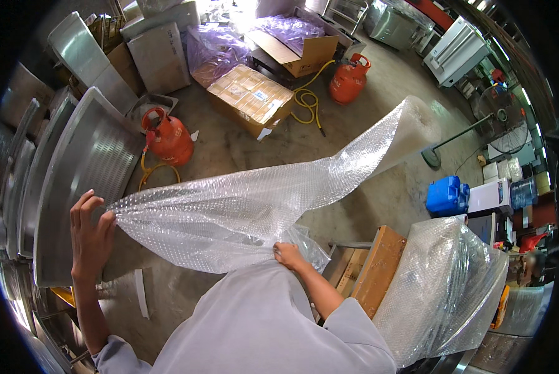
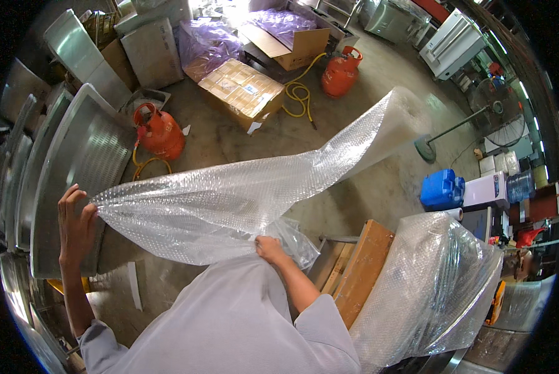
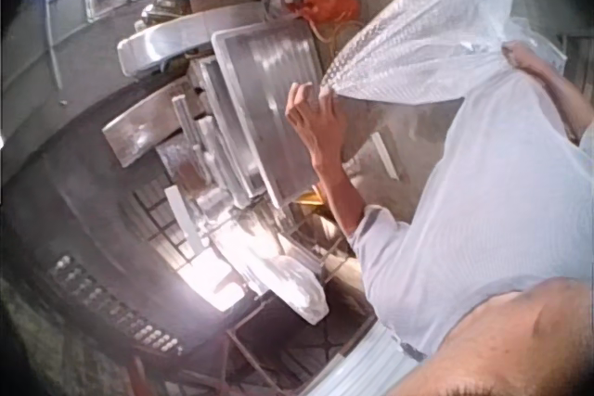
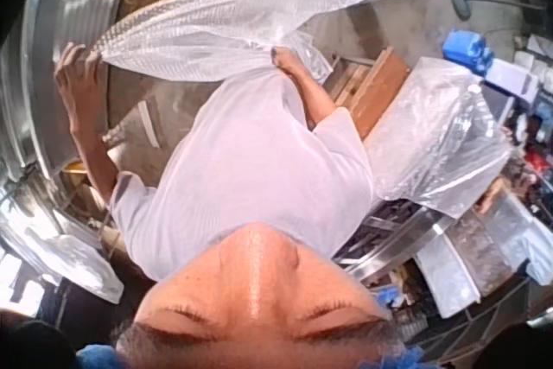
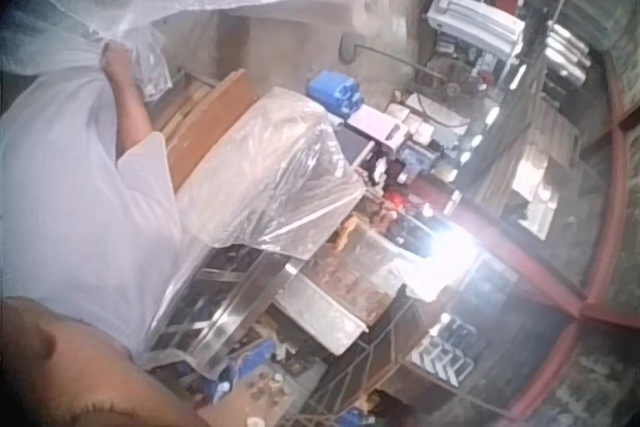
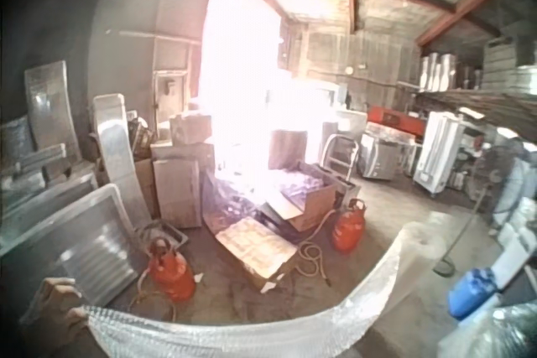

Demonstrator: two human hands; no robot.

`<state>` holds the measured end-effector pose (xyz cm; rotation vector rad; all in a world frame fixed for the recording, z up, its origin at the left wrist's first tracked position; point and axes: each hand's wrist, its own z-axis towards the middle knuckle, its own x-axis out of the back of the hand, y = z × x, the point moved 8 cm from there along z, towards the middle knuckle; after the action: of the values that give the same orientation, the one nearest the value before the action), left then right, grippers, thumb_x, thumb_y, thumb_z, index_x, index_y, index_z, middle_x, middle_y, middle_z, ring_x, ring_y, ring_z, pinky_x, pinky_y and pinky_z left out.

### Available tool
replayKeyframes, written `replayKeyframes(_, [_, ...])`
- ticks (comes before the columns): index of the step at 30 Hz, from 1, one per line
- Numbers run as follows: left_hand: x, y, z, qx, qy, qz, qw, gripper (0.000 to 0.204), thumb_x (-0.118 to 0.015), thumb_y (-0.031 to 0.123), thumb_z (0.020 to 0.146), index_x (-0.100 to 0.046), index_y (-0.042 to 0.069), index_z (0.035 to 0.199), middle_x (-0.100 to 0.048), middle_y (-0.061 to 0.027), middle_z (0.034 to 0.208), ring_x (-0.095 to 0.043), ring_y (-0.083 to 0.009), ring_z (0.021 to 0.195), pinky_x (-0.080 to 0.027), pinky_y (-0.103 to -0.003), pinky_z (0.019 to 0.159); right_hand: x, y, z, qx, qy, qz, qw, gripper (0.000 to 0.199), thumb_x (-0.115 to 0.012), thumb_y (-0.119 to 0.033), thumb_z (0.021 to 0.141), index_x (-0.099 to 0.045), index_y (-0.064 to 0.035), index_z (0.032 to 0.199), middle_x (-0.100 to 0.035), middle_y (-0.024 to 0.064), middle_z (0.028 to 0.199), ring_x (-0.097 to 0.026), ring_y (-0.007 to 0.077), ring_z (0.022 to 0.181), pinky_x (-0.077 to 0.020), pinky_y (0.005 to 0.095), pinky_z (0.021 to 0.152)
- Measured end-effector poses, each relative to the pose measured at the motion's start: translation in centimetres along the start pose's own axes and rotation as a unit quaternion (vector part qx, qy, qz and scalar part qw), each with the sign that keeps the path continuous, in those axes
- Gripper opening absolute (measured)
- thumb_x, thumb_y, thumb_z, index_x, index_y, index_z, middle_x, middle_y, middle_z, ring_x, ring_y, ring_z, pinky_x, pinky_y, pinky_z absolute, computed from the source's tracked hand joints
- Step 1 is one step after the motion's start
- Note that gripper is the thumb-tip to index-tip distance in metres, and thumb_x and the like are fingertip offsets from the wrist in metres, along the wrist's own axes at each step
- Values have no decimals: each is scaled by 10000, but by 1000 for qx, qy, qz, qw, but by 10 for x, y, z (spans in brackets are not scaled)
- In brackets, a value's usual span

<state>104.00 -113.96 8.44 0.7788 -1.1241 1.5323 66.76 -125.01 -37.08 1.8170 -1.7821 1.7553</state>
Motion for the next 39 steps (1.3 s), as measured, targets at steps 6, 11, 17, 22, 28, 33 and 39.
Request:
replayKeyframes(6, [-15, -30, -31, 32, -22, 19, 999, 207, -714, 48, 827, -607, 71, 1004, -520, -116, 1193, -492, -337, 1290, -439, -498, 1040, 30, 9, -15, 101, 136, 16, 985, 198, -658, -235, 882, -606, -59, 956, -685, 142, 863, -673, 325, 851, -481, 464, 878])
replayKeyframes(11, [-38, -84, -78, 122, -14, 19, 992, 165, -675, 19, 838, -625, 59, 989, -540, -124, 1144, -531, -342, 1208, -452, -481, 998, 119, -24, -33, -39, 85, 143, 985, 361, -689, -377, 910, -609, -45, 1029, -669, 178, 844, -662, 332, 796, -521, 424, 705])
replayKeyframes(17, [-50, -120, -95, 200, -27, -26, 979, 86, -614, 103, 934, -606, 44, 996, -548, -123, 1104, -550, -331, 1087, -453, -468, 929, 57, 31, -80, 115, -355, 26, 927, 471, -735, -384, 864, -618, -25, 1145, -690, 207, 952, -655, 264, 889, -512, 408, 802])
replayKeyframes(22, [-56, -131, -123, 237, -39, -40, 970, 94, -600, 119, 952, -607, 48, 1012, -548, -120, 1105, -551, -324, 1068, -449, -456, 925, 95, 77, -40, -62, -97, 97, 989, 386, -668, -266, 880, -632, -45, 1194, -701, 223, 1053, -677, 354, 974, -522, 430, 856])
replayKeyframes(28, [-45, -122, -142, 246, -36, -44, 968, 112, -606, 137, 961, -621, 54, 1034, -545, -116, 1104, -555, -314, 1040, -451, -442, 917, 197, 45, 14, 66, 147, 40, 986, 251, -679, -86, 864, -645, -46, 1110, -677, 180, 943, -690, 339, 866, -555, 416, 757])
replayKeyframes(33, [-29, -114, -145, 265, -27, -43, 963, 99, -612, 124, 963, -631, 54, 1029, -544, -109, 1104, -559, -303, 1025, -464, -433, 896, 211, 24, 24, 115, 213, 16, 970, 416, -644, -48, 874, -529, -91, 1272, -660, 210, 986, -679, 389, 882, -559, 462, 725])
replayKeyframes(39, [-20, -106, -162, 280, -39, -35, 959, 93, -626, 119, 956, -639, 53, 1019, -543, -104, 1111, -559, -297, 1033, -468, -433, 890, 208, -8, 32, 140, 61, 11, 988, 835, -624, -2, 837, -250, -193, 1558, -657, 230, 1010, -668, 409, 907, -538, 490, 780])
